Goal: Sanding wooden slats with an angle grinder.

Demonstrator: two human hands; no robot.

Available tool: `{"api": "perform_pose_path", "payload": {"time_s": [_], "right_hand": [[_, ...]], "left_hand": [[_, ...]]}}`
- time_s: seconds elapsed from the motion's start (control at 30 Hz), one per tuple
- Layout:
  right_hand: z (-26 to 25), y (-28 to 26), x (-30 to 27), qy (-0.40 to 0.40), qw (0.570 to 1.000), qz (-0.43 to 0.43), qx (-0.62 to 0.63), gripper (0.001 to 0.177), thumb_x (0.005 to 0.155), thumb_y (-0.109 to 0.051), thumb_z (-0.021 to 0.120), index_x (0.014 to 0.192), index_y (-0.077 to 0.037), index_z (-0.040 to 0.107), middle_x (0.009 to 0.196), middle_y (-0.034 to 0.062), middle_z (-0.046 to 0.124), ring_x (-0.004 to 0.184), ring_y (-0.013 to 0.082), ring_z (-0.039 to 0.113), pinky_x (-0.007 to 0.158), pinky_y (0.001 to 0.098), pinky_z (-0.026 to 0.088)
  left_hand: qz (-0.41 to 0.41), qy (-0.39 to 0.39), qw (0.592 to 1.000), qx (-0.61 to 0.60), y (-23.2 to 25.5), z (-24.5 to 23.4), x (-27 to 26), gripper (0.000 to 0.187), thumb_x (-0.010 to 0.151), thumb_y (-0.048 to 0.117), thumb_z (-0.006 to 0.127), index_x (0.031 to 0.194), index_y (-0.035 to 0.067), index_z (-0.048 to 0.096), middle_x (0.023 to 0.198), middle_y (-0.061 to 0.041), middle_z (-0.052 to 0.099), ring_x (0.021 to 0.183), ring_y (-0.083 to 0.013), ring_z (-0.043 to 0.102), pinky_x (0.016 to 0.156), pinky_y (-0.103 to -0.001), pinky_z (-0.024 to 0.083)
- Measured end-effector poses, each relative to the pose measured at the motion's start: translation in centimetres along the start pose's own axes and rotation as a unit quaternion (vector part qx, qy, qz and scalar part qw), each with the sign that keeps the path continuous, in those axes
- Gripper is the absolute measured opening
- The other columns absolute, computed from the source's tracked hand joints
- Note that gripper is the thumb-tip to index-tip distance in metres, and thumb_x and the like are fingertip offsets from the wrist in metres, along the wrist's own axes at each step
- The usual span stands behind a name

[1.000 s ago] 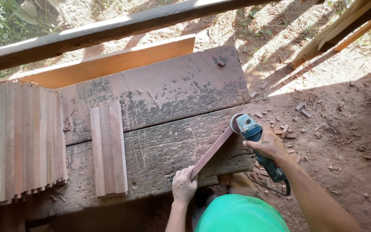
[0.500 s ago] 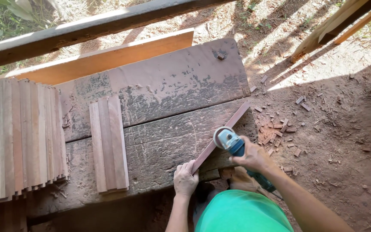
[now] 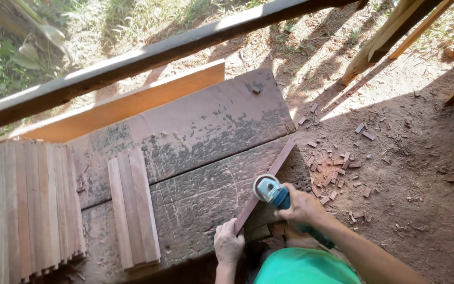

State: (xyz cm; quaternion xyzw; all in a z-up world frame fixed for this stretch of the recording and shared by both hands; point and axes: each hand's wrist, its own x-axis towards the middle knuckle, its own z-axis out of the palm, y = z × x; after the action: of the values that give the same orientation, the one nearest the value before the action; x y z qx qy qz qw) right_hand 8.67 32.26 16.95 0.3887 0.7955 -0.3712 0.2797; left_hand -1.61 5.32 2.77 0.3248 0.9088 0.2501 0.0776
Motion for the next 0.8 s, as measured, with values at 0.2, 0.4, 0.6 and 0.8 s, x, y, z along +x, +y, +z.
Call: {"api": "perform_pose_path", "payload": {"time_s": [0.2,0.4,0.6,0.8], "right_hand": [[-5.7,1.4,2.0,0.024,0.996,0.057,0.069,0.082,0.08,-0.034,0.081,0.147,-0.017,0.037,0.109,0.0104,0.067,0.072,0.021,0.072,0.066,0.0322,0.067],[-8.1,2.9,3.5,0.036,0.988,0.088,0.12,0.091,0.079,-0.031,0.079,0.156,-0.02,0.03,0.119,0.0156,0.066,0.073,0.0262,0.073,0.061,0.0355,0.066],[-9.3,4.8,4.8,0.064,0.988,0.099,0.098,0.085,0.078,-0.042,0.078,0.15,-0.021,0.039,0.108,0.0083,0.071,0.07,0.021,0.072,0.066,0.034,0.063],[-13.3,5.8,3.2,0.115,0.959,0.177,0.191,0.079,0.085,-0.036,0.078,0.149,-0.01,0.039,0.098,0.0151,0.07,0.059,0.0249,0.067,0.051,0.033,0.053]], "left_hand": [[0.002,-0.012,1.0,0.015,0.6,-0.6,0.3,0.035,0.076,0.021,0.074,0.112,0.019,0.072,0.099,0.002,0.075,0.088,-0.0257,0.067,0.084,-0.037,0.055],[0.002,-0.011,1.0,0.008,0.6,-0.6,0.4,0.037,0.074,0.018,0.074,0.11,0.019,0.072,0.098,0.002,0.075,0.088,-0.0259,0.067,0.084,-0.037,0.055],[-0.003,-0.028,1.0,0.004,1.3,-1.6,0.8,0.036,0.075,0.019,0.075,0.111,0.021,0.072,0.099,0.004,0.075,0.087,-0.0242,0.067,0.084,-0.036,0.055],[-0.011,-0.026,0.999,-0.022,1.7,-2.4,1.1,0.033,0.075,0.021,0.077,0.108,0.022,0.074,0.098,0.007,0.077,0.086,-0.0215,0.067,0.083,-0.034,0.056]]}}
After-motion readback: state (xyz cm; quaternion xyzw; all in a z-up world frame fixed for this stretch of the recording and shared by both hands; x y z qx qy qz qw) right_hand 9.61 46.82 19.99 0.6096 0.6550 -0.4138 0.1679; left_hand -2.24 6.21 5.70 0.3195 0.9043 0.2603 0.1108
